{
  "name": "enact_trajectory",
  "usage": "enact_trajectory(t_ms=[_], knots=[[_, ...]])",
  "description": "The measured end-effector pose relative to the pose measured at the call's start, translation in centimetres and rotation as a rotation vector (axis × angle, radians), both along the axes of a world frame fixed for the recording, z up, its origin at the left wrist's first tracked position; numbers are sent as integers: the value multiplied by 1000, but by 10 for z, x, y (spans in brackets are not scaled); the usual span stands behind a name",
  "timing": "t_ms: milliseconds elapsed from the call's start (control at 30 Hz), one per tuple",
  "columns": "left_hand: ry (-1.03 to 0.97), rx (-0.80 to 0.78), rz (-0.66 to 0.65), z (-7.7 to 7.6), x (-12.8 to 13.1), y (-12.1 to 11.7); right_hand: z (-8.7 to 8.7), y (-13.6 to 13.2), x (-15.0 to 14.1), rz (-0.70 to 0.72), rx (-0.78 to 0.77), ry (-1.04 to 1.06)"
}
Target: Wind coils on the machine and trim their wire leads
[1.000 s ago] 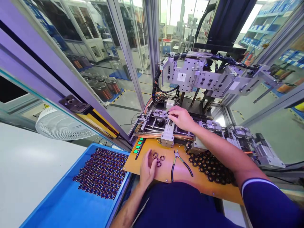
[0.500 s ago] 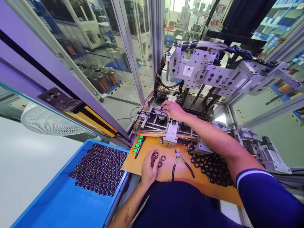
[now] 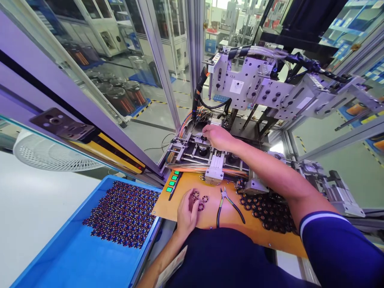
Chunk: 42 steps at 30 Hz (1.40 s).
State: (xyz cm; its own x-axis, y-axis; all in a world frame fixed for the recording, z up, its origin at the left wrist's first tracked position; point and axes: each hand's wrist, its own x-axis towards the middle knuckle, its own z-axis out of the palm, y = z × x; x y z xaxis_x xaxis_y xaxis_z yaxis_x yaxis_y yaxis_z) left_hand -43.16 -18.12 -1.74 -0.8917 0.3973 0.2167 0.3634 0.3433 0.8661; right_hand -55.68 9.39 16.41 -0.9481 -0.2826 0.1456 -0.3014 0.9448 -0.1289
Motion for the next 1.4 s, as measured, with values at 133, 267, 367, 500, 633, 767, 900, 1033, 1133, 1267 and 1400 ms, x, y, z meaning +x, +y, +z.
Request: enact_trajectory(t_ms=[133, 267, 367, 500, 633, 767, 900, 1033, 1133, 1267, 1400], knots=[[17, -11, 3, 0, -1, 1, 0, 3, 15, 35, 34, -15], [74, -26, 14, 3, 1, 4, -3, 0, 22, 42, 21, 17], [148, -38, 31, 13, 1, -1, 2, -4, 37, 31, -16, 99], [295, -59, 42, 47, -26, -8, 15, -13, 96, -16, -93, 286], [455, -135, -94, 97, -89, 17, 21, -32, 177, -20, -211, 450], [565, -261, -283, 134, -142, 69, 8, -47, 248, -62, -316, 484], [611, -373, -359, 144, -156, 104, -20, -45, 316, -259, -344, 471], [606, -435, -360, 141, -150, 113, -53, -46, 371, -502, -320, 420], [595, -496, -343, 141, -148, 116, -78, -52, 382, -590, -302, 406], [568, -556, -344, 151, -146, 111, -109, -59, 356, -620, -295, 363], [559, -373, -265, 162, -114, 86, -130, -60, 319, -669, -276, 282]])
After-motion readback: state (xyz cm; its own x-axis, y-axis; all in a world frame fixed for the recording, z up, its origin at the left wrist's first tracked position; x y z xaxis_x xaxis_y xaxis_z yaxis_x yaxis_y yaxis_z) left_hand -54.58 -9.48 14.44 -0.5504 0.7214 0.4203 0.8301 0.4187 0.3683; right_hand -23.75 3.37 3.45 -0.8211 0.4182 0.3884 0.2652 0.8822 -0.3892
